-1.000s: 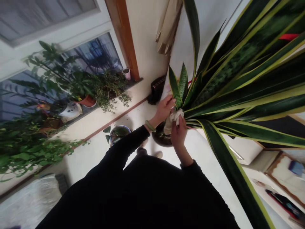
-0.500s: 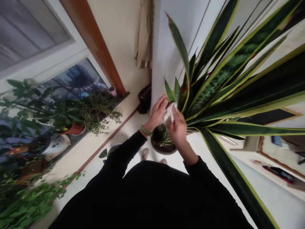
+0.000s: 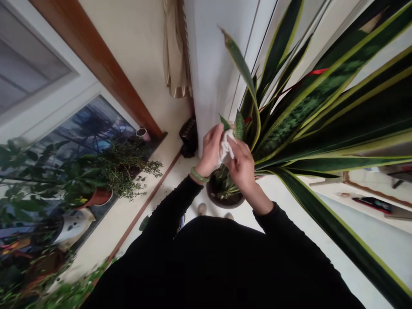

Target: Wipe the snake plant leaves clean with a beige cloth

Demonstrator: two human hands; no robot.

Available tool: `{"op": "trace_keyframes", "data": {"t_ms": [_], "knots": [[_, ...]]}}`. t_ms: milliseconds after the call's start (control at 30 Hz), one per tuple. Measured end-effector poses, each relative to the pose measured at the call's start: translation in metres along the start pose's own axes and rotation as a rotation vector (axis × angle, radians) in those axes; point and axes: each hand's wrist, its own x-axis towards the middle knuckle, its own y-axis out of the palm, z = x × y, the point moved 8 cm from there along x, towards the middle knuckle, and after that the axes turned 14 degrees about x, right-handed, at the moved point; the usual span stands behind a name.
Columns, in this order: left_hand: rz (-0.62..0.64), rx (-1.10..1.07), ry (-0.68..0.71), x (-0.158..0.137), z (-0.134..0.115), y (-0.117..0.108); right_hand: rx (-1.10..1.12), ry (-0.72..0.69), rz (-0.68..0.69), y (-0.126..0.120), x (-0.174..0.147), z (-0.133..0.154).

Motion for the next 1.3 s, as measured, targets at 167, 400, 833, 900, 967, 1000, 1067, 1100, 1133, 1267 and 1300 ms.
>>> {"op": "trace_keyframes", "data": {"t_ms": [167,400,833,900,967,1000,1067,1100,1133,1267,1300], "knots": [[-0.05,0.1,-0.01,-0.001,-0.005,-0.005,-0.006,-0.036,-0.021,-0.007,0.017,0.015],[-0.064,0.077,-0.068,0.008,-0.006,-0.003,-0.023,0.015,-0.014,0.0,0.001,-0.006],[-0.032,0.209,-0.071,-0.002,0.022,0.003,-0.167,0.234,-0.016,0.016,-0.082,-0.053],[-0.024,0.252,-0.049,-0.005,0.022,0.005,-0.227,0.295,0.014,0.022,-0.092,-0.064],[-0.04,0.279,-0.017,-0.006,0.02,0.004,-0.284,0.362,0.067,0.027,-0.101,-0.074],[-0.05,0.291,0.004,-0.007,0.019,0.004,-0.31,0.393,0.101,0.029,-0.104,-0.078],[-0.056,0.33,0.067,-0.006,0.017,0.004,-0.36,0.45,0.177,0.031,-0.105,-0.082],[-0.052,0.358,0.107,-0.006,0.016,0.005,-0.384,0.479,0.218,0.03,-0.104,-0.082],[-0.043,0.388,0.149,-0.007,0.017,0.006,-0.408,0.509,0.26,0.029,-0.101,-0.081],[-0.026,0.467,0.271,-0.012,0.024,0.008,-0.49,0.628,0.414,0.023,-0.091,-0.076],[-0.024,0.48,0.279,-0.013,0.026,0.008,-0.507,0.655,0.441,0.023,-0.089,-0.076]]}}
